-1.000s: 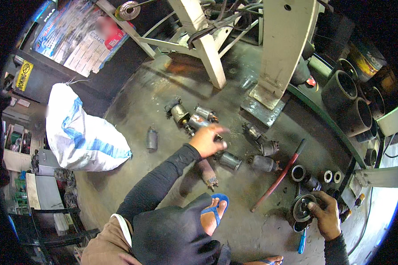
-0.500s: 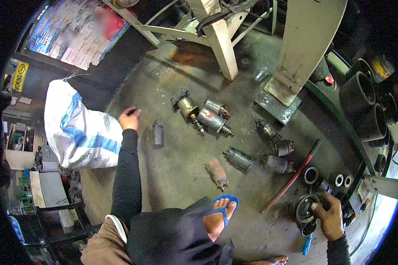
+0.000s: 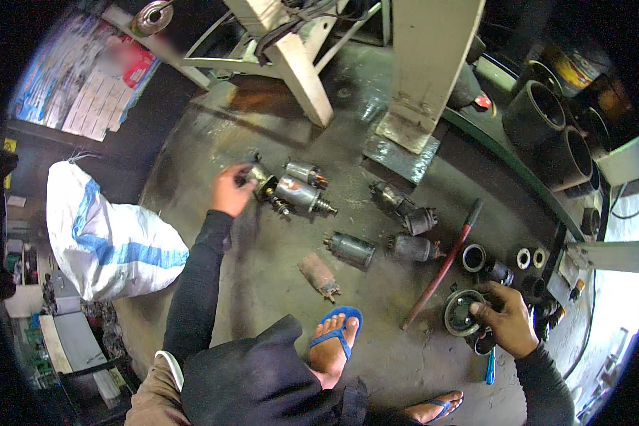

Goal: The person sits on the floor and disassembles a cylindrical mechanical part using a screwdriver and a hammer. They remove internal components, place them on the floor, and later use a hydraulic press to press-fit a component into the cylinder. The person then reassembles the part by hand.

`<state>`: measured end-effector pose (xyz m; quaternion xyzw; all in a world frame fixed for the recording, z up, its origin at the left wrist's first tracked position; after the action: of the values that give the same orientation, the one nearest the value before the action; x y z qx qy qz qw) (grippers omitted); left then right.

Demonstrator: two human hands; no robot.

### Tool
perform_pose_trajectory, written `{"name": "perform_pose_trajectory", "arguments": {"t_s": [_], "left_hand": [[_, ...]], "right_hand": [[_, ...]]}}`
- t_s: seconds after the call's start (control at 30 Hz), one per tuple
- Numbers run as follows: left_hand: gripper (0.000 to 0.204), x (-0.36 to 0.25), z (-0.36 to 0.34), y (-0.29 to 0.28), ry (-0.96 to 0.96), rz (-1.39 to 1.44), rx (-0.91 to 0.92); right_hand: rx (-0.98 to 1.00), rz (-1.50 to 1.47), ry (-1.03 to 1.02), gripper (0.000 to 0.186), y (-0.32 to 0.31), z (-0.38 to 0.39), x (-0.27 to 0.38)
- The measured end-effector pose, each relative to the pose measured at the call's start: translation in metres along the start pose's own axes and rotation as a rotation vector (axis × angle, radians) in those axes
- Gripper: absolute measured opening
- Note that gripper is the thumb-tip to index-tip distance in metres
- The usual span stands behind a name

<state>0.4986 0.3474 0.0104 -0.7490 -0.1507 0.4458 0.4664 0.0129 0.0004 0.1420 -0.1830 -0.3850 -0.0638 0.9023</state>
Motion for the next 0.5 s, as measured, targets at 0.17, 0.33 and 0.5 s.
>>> {"name": "perform_pose_trajectory", "arguments": {"t_s": [0.17,0.33,0.5], "left_hand": [[0.054,-0.078,-0.055,0.045,0.145,-0.171,0.386],[0.066,-0.055,-0.083,0.078,0.181,-0.311,0.752],[0.078,-0.047,-0.091,0.091,0.136,-0.302,0.869]], "right_hand": [[-0.034,-0.063,-0.018,0.035,-0.001,0.012,0.003],[-0.018,0.144,0.059,0.034,0.001,0.025,-0.006],[0.095,0.137,-0.016,0.037,0.049,0.016,-0.077]]}}
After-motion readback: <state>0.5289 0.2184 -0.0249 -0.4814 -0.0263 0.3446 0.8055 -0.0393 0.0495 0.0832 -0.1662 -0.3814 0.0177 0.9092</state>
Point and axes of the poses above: each hand's wrist, its own z-axis away from the middle knuckle, its own y-axis out of the palm, x = y × z, the point moved 1 cm from there along -z, towards the middle knuckle
